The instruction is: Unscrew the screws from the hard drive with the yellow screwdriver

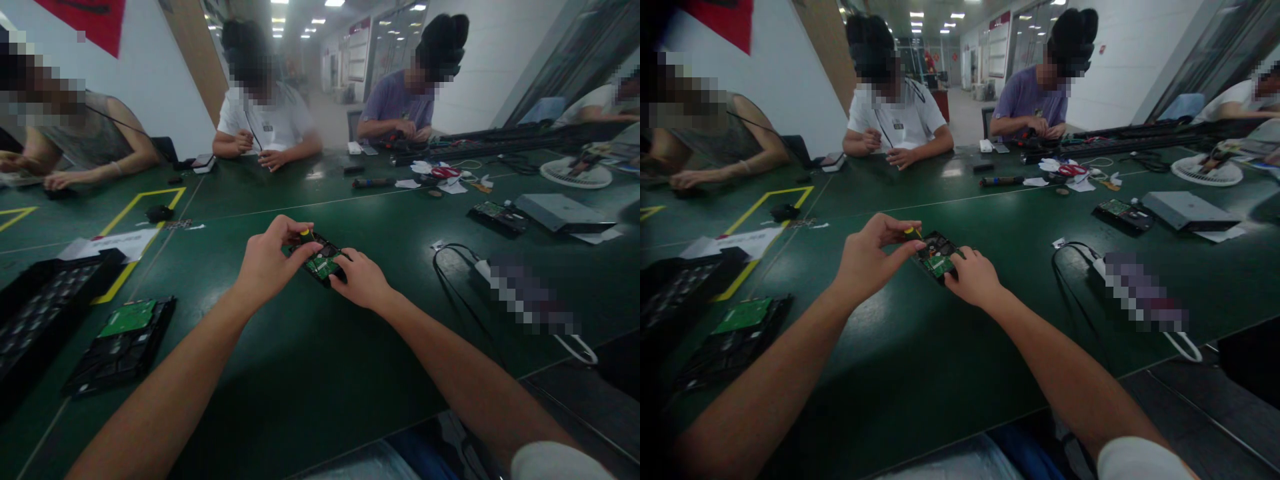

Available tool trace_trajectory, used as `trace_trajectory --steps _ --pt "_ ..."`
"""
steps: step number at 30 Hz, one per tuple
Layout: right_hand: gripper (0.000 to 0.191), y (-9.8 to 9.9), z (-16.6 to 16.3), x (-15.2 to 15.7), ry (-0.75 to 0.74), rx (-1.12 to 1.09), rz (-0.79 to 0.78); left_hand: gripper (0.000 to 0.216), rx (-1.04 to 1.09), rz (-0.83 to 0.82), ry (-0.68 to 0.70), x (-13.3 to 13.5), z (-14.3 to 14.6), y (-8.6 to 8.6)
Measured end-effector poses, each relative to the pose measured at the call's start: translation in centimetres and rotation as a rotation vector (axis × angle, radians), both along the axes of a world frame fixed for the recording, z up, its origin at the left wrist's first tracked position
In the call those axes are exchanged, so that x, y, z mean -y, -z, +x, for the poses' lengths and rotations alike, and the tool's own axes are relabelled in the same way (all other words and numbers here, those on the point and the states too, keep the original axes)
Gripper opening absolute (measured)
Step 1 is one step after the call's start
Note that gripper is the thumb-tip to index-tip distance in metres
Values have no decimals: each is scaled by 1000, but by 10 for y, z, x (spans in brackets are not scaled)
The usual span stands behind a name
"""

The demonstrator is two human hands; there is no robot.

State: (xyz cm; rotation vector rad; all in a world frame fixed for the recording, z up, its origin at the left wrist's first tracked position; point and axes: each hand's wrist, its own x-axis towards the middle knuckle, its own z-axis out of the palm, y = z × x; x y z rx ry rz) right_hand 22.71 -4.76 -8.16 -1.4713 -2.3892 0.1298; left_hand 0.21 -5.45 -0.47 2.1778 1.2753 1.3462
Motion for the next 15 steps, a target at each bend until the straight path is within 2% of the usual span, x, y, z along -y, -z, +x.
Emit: trace_trajectory --steps 3,6,11,15 --pt "37 0 0 -1 1 7 0 29 46 -51 69 -1 1 1" --pt "37 0 0 -1 2 5 -12 24 2 -31 90 -1 0 1" --pt "37 0 0 0 0 -11 -19 25 -166 126 9 -3 -5 -1" --pt "36 -1 0 0 1 1 0 26 -189 183 -45 -2 -5 -3"
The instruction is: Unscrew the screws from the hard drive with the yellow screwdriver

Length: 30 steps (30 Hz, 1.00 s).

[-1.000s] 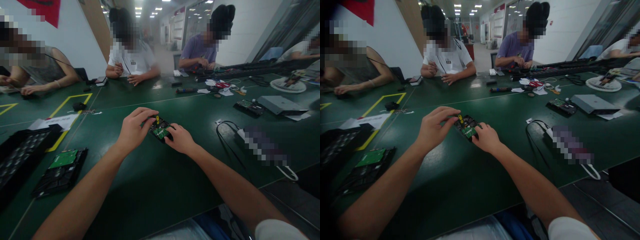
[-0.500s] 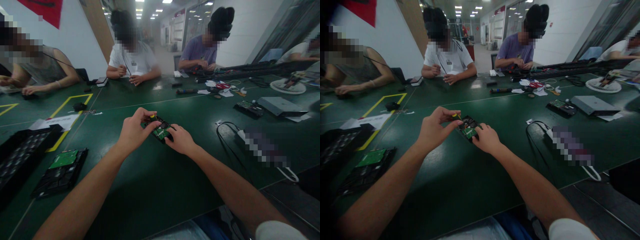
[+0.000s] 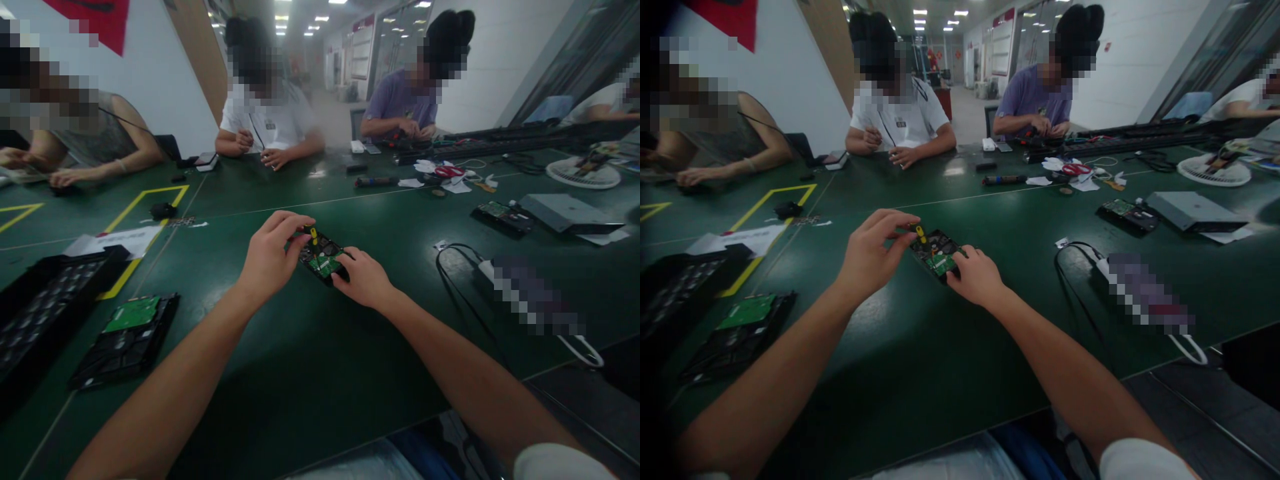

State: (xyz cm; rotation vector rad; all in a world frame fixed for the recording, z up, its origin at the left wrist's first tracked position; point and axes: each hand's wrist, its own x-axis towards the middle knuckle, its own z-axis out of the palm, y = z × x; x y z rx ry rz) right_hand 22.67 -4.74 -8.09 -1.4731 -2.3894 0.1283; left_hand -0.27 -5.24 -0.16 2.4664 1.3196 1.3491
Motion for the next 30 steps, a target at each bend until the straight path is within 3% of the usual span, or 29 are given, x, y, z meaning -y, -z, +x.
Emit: trace_trajectory --steps 13,20,30 --pt "35 -2 0 1 -13 -4 1 44 132 -260 42 -4 5 11" --pt "34 -1 0 0 -24 -1 16 41 124 -208 -36 -8 3 19" --pt "36 -1 1 0 -24 -10 3 40 122 -179 -48 -6 3 15"
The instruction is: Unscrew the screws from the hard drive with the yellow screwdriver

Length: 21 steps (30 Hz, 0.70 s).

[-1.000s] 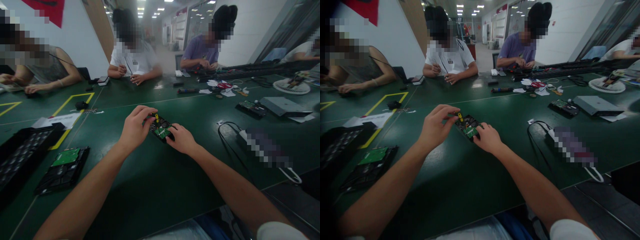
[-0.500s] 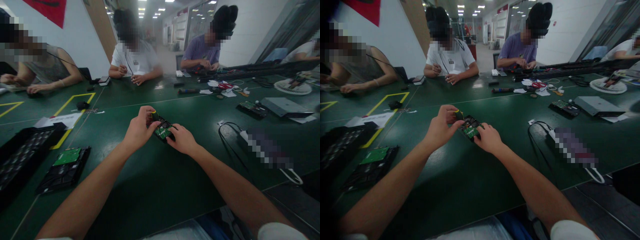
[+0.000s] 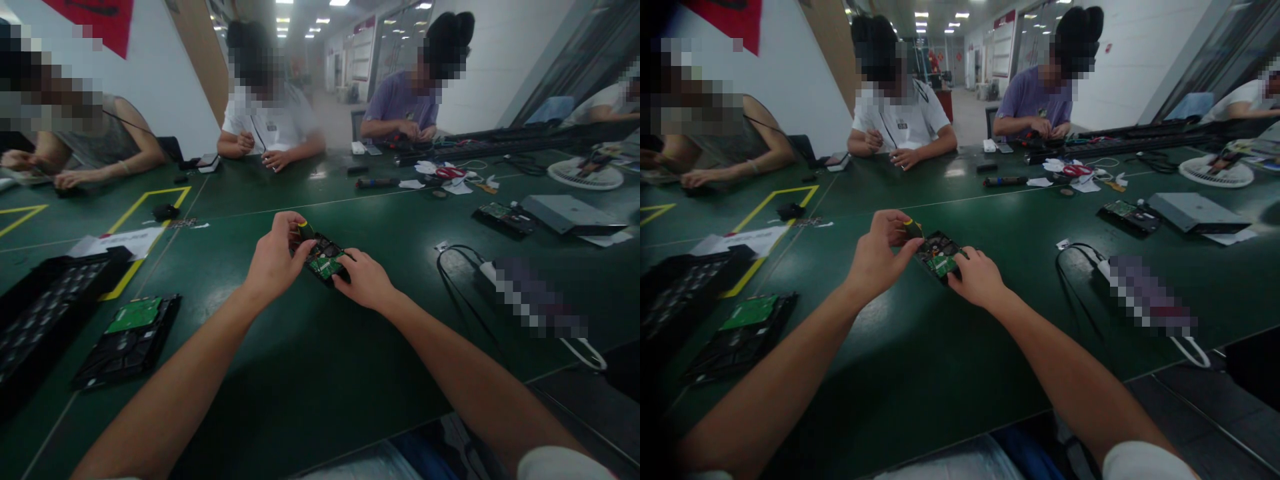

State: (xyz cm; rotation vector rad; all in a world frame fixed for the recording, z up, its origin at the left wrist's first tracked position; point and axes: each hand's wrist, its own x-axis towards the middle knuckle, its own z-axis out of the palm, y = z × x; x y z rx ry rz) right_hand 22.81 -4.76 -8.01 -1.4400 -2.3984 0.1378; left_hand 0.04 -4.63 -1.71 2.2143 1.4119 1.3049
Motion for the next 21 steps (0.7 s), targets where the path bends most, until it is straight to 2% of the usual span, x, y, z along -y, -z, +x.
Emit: trace_trajectory --steps 21 --pt "42 -5 3 0 4 -10 -34 40 -34 37 -14 1 -2 -4"
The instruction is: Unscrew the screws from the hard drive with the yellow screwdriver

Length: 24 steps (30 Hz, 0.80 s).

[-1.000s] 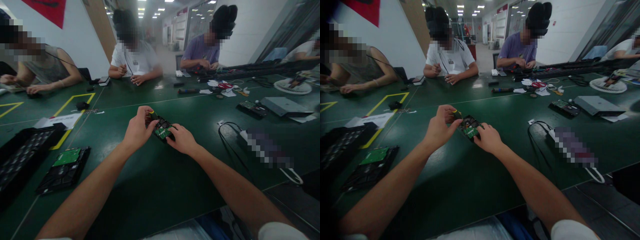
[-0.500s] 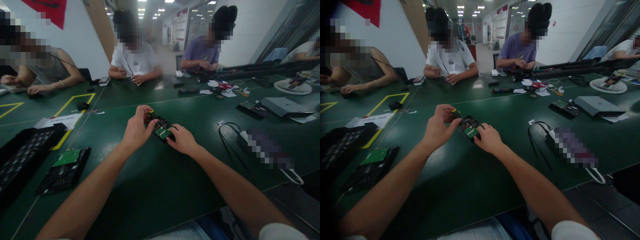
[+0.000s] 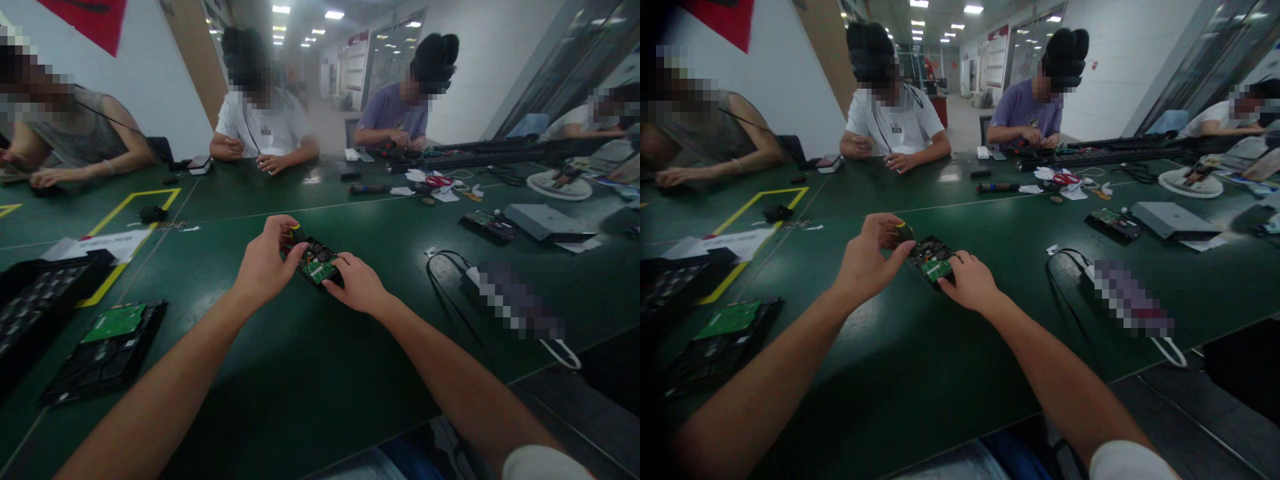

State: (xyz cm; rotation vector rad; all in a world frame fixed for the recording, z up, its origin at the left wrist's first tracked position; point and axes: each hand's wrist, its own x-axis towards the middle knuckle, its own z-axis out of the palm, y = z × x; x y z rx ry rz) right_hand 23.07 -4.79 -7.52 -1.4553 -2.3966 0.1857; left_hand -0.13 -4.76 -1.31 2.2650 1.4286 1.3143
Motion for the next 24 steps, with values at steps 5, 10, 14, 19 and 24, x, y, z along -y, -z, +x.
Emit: trace_trajectory --steps 5,10,14,19,24 --pt "47 -1 0 1 17 -31 -7 36 -19 32 -9 3 -2 -6" --pt "55 -5 8 -7 175 -22 86 35 -8 29 -13 6 -3 -13" --pt "63 -21 33 -17 534 7 241 34 0 33 -23 8 -4 -18" --pt "79 -36 90 -29 987 15 182 36 5 34 -24 8 -7 -19" --pt "92 -34 143 -36 1237 -61 55 37 -2 19 -39 6 -9 -18"
